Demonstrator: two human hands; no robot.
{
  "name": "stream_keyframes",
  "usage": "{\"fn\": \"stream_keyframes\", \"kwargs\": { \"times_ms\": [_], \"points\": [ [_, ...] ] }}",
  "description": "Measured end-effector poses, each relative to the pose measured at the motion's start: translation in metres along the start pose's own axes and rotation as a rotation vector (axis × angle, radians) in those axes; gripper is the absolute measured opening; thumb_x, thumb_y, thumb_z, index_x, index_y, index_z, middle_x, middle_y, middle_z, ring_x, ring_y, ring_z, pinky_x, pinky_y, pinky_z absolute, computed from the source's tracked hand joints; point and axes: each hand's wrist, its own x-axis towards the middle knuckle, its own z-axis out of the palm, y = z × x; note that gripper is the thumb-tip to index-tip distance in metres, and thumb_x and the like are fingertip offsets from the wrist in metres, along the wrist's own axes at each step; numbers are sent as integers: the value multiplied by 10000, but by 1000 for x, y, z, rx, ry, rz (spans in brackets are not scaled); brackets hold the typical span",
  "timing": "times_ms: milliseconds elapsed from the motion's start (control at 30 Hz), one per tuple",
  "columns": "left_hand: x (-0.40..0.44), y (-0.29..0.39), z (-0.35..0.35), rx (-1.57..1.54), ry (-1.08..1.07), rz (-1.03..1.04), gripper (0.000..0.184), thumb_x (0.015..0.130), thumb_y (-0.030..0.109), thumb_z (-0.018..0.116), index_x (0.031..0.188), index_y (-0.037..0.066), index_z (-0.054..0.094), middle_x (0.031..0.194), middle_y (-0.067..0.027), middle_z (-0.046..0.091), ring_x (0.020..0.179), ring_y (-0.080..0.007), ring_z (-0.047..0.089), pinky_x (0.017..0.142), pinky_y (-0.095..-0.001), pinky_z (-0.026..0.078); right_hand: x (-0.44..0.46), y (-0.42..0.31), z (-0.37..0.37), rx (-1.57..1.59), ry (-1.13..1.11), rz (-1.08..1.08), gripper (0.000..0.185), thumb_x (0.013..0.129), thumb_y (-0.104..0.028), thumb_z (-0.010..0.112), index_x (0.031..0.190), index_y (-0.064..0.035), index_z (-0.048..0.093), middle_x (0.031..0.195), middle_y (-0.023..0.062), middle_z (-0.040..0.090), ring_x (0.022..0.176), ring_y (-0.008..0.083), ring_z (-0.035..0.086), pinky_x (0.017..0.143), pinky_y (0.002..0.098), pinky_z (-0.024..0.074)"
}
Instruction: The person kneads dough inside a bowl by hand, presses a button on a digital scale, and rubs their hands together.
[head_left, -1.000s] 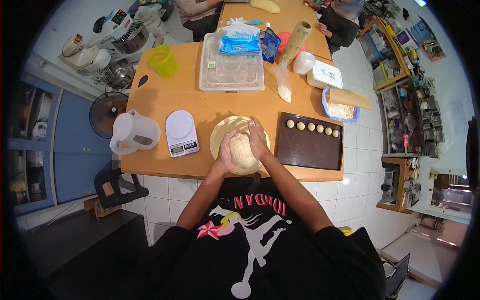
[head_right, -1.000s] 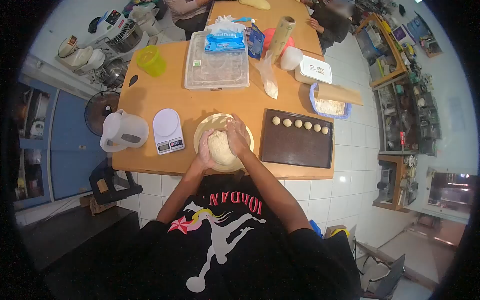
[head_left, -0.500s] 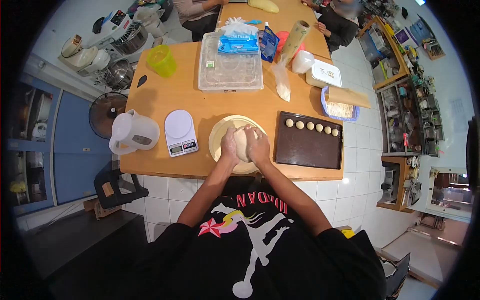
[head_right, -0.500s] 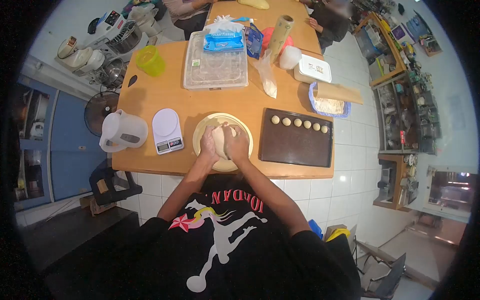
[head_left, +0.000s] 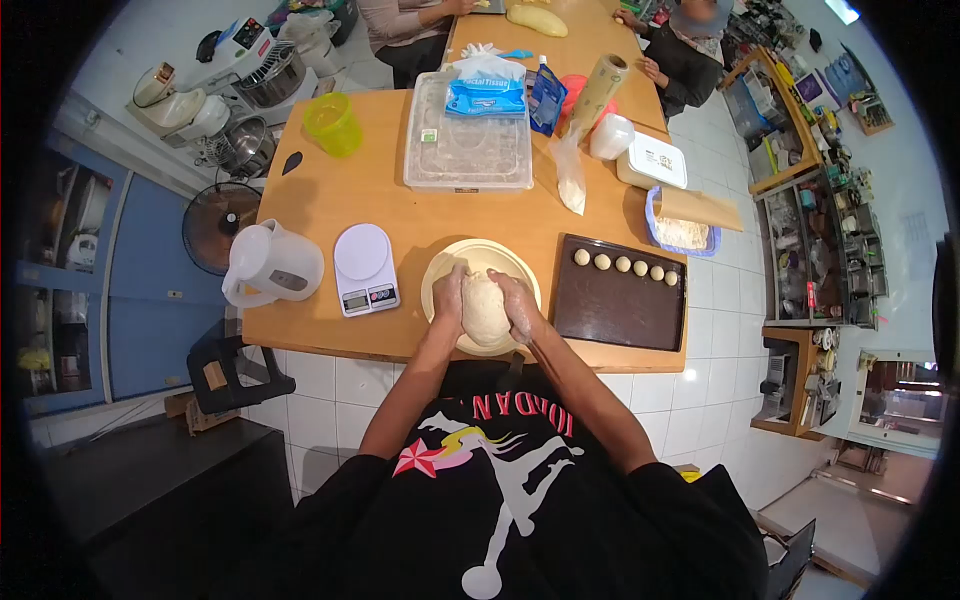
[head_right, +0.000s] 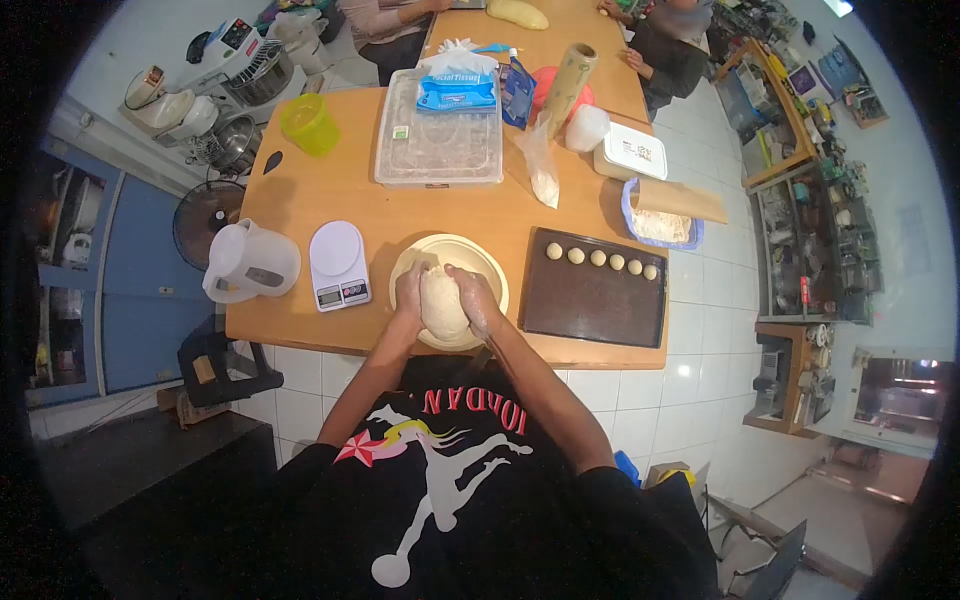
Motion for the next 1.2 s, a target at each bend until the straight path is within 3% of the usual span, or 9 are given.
{"fn": "stream_keyframes", "kwargs": {
  "times_ms": [267,367,467,600,667,833,900,967,1200],
  "points": [
    [-45,20,25,-353,-375,-216,385,930,446,490,1078,114,617,946,-66,662,857,-232,658,800,-403,548,23,8,-12,-195,-94,-369,410,1016,-404,363,1063,-51,564,1018,94,605,914,228,589,860,343,464],
    [-49,16,29,-389,-310,-175,389,926,452,466,1052,117,619,936,-67,662,855,-236,658,811,-406,542,36,12,-14,-861,475,-488,520,1006,-478,327,1218,-31,489,1181,164,540,1072,275,535,956,381,396],
    [-42,7,24,-467,-206,-68,370,910,435,467,1013,113,617,910,-78,660,853,-228,658,788,-386,543,30,10,-5,-921,564,-504,593,989,-534,325,1266,-20,432,1286,189,465,1127,305,509,958,399,395],
    [-34,20,24,-561,-97,-28,382,893,461,481,943,110,622,852,-95,657,774,-243,656,739,-394,543,-19,0,26,-219,393,-157,666,935,-585,436,1267,-8,461,1238,215,503,1124,274,510,962,362,393],
    [-35,16,27,-577,-132,10,446,899,512,493,962,93,632,877,-96,650,828,-234,645,776,-401,529,-19,19,24,-346,424,-185,623,931,-582,457,1186,-17,515,1142,199,545,1085,255,525,941,360,408],
    [-18,4,21,293,173,428,513,923,469,543,1108,-4,611,1073,-125,614,1030,-204,570,896,-314,455,-26,-3,24,-158,430,-109,493,939,-493,523,1049,-15,569,849,113,609,819,208,590,776,331,474],
    [-27,21,18,603,299,640,510,917,443,580,1117,-26,606,1115,-141,605,1042,-208,565,895,-307,451,-10,15,3,-362,511,-403,426,947,-425,537,993,-4,585,753,85,603,654,173,568,665,314,473],
    [-21,15,20,486,127,447,485,894,407,638,1093,-34,610,1019,-142,634,985,-207,588,854,-305,470,6,34,-16,-534,551,-639,396,947,-396,543,959,-4,595,720,77,595,617,160,556,627,317,464],
    [-31,18,29,76,-4,11,322,869,359,646,1000,65,643,873,-78,656,701,-187,640,680,-348,530,-16,2,10,-294,378,-334,321,964,-341,546,845,-51,611,677,-2,538,590,83,462,534,269,390]
  ]
}}
